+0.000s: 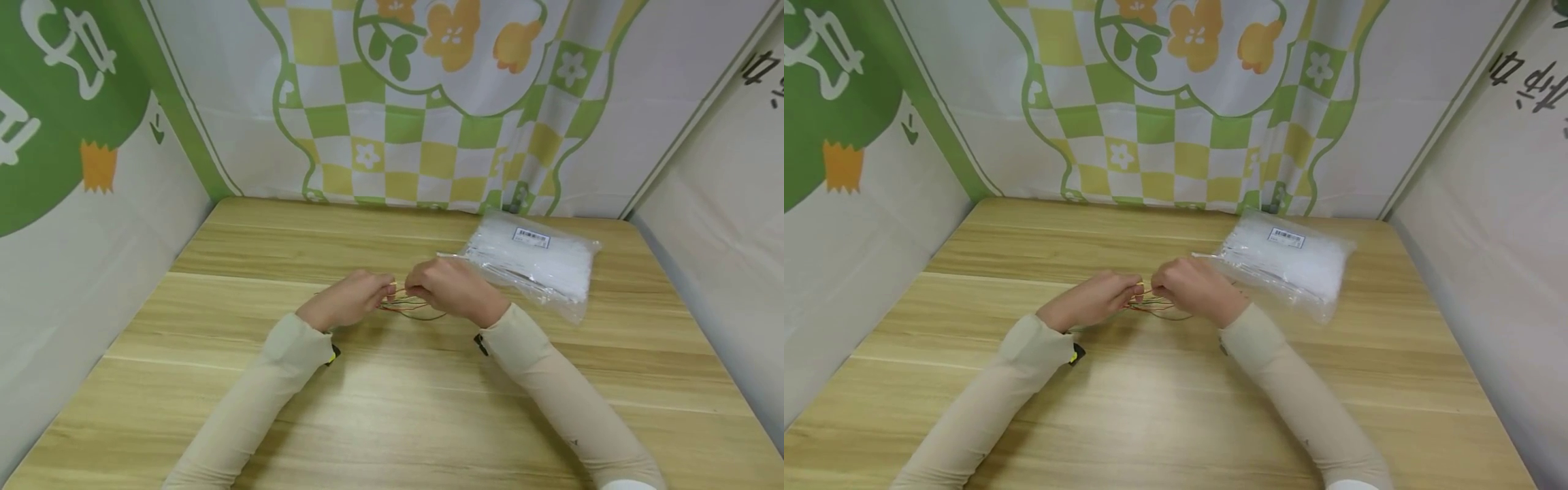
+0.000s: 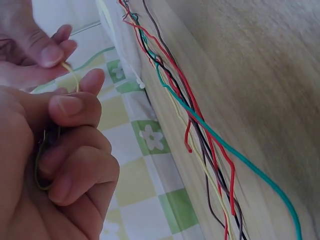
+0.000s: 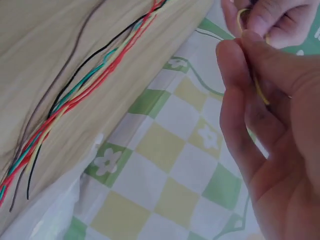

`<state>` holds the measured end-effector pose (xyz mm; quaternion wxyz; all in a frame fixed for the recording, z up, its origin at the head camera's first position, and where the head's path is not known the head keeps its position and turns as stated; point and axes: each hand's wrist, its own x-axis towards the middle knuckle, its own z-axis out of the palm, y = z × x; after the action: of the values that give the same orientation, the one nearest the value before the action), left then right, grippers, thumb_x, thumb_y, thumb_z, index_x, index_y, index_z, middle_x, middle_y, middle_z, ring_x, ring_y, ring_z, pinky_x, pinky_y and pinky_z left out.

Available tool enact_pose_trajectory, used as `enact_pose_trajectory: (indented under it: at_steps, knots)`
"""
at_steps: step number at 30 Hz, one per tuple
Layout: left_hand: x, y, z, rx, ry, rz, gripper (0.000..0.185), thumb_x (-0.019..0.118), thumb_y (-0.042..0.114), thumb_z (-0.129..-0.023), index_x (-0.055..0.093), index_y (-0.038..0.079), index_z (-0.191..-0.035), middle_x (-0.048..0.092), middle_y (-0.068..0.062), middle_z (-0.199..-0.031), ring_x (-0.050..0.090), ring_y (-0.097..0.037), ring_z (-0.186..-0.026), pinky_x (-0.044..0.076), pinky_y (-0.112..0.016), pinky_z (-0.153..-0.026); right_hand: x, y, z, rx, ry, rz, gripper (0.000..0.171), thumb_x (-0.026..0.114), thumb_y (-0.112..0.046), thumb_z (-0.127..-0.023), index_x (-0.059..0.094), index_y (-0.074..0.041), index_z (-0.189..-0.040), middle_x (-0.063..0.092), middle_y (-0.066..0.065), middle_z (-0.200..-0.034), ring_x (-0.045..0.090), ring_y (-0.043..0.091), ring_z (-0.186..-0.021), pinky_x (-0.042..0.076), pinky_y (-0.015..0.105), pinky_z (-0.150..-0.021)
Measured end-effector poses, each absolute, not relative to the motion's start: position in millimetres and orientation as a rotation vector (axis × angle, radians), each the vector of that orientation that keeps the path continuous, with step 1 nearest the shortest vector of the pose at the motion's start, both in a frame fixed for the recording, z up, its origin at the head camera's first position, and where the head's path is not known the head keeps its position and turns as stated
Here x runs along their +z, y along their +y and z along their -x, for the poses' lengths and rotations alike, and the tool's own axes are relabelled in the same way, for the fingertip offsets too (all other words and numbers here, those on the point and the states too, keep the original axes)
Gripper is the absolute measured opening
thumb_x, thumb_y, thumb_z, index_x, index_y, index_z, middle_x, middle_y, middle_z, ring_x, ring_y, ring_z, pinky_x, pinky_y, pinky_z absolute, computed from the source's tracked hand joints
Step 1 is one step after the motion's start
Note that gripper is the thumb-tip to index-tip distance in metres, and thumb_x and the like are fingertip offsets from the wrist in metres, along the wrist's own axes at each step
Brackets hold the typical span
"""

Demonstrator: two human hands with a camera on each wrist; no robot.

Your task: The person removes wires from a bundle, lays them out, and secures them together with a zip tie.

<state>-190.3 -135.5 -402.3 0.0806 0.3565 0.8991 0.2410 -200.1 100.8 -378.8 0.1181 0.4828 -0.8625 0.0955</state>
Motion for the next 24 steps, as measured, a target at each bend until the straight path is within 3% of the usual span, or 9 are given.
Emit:
enact_pose_trajectory:
  at_steps: [7,10,12,15,18,21,24]
  knots:
    - [-399,-147,191,0.858,2.607,-0.969,0.029,0.039,0.015,-0.116,0.062,-0.001,-0.112,0.068,-0.018,-0.1,0.061,-0.023,-0.086,0.054,-0.04,-0.088,-380,110,205,0.262,-2.659,-1.339,0.016,0.073,-0.003,-0.098,0.072,-0.01,-0.084,0.068,-0.002,-0.079,0.055,0.01,-0.069,0.054,0.032,-0.067]
    - [-398,-158,191,0.886,2.598,-0.962,0.026,0.039,0.01,-0.115,0.06,-0.003,-0.122,0.071,-0.021,-0.114,0.069,-0.03,-0.105,0.055,-0.043,-0.094,-381,119,209,0.32,-2.717,-1.272,0.014,0.07,-0.001,-0.099,0.072,-0.009,-0.087,0.07,0.0,-0.082,0.056,0.012,-0.07,0.051,0.032,-0.064]
    - [-398,-164,191,0.908,2.593,-0.949,0.024,0.039,0.01,-0.115,0.057,-0.002,-0.126,0.072,-0.022,-0.117,0.07,-0.033,-0.108,0.055,-0.042,-0.091,-382,125,212,0.365,-2.731,-1.244,0.012,0.07,-0.002,-0.099,0.073,-0.008,-0.089,0.072,0.001,-0.084,0.059,0.013,-0.07,0.052,0.033,-0.064]
    - [-399,-171,191,0.952,2.579,-0.925,0.02,0.041,0.015,-0.115,0.053,0.002,-0.124,0.07,-0.013,-0.099,0.069,-0.025,-0.089,0.052,-0.035,-0.078,-384,132,216,0.395,-2.725,-1.236,0.009,0.072,-0.005,-0.099,0.075,-0.008,-0.091,0.075,0.002,-0.087,0.064,0.013,-0.072,0.055,0.035,-0.068]
    - [-400,-177,190,0.981,2.557,-0.906,0.02,0.042,0.02,-0.116,0.053,0.003,-0.118,0.054,-0.005,-0.078,0.047,-0.016,-0.065,0.044,-0.03,-0.066,-385,137,218,0.386,-2.719,-1.238,0.009,0.074,-0.006,-0.098,0.074,-0.009,-0.09,0.074,0.001,-0.084,0.062,0.013,-0.069,0.055,0.036,-0.068]
    - [-401,-184,189,1.007,2.561,-0.897,0.019,0.044,0.018,-0.115,0.055,0.003,-0.11,0.058,-0.002,-0.078,0.046,-0.013,-0.064,0.041,-0.027,-0.064,-385,142,218,0.384,-2.732,-1.207,0.011,0.074,-0.006,-0.098,0.073,-0.01,-0.088,0.073,0.001,-0.082,0.06,0.013,-0.068,0.054,0.036,-0.067]
    - [-400,-191,188,1.045,2.591,-0.91,0.019,0.048,0.017,-0.114,0.06,0.005,-0.106,0.07,-0.006,-0.085,0.056,-0.019,-0.069,0.045,-0.027,-0.066,-384,146,218,0.397,-2.754,-1.164,0.01,0.075,-0.005,-0.097,0.074,-0.009,-0.088,0.074,0.002,-0.082,0.064,0.014,-0.07,0.056,0.037,-0.069]
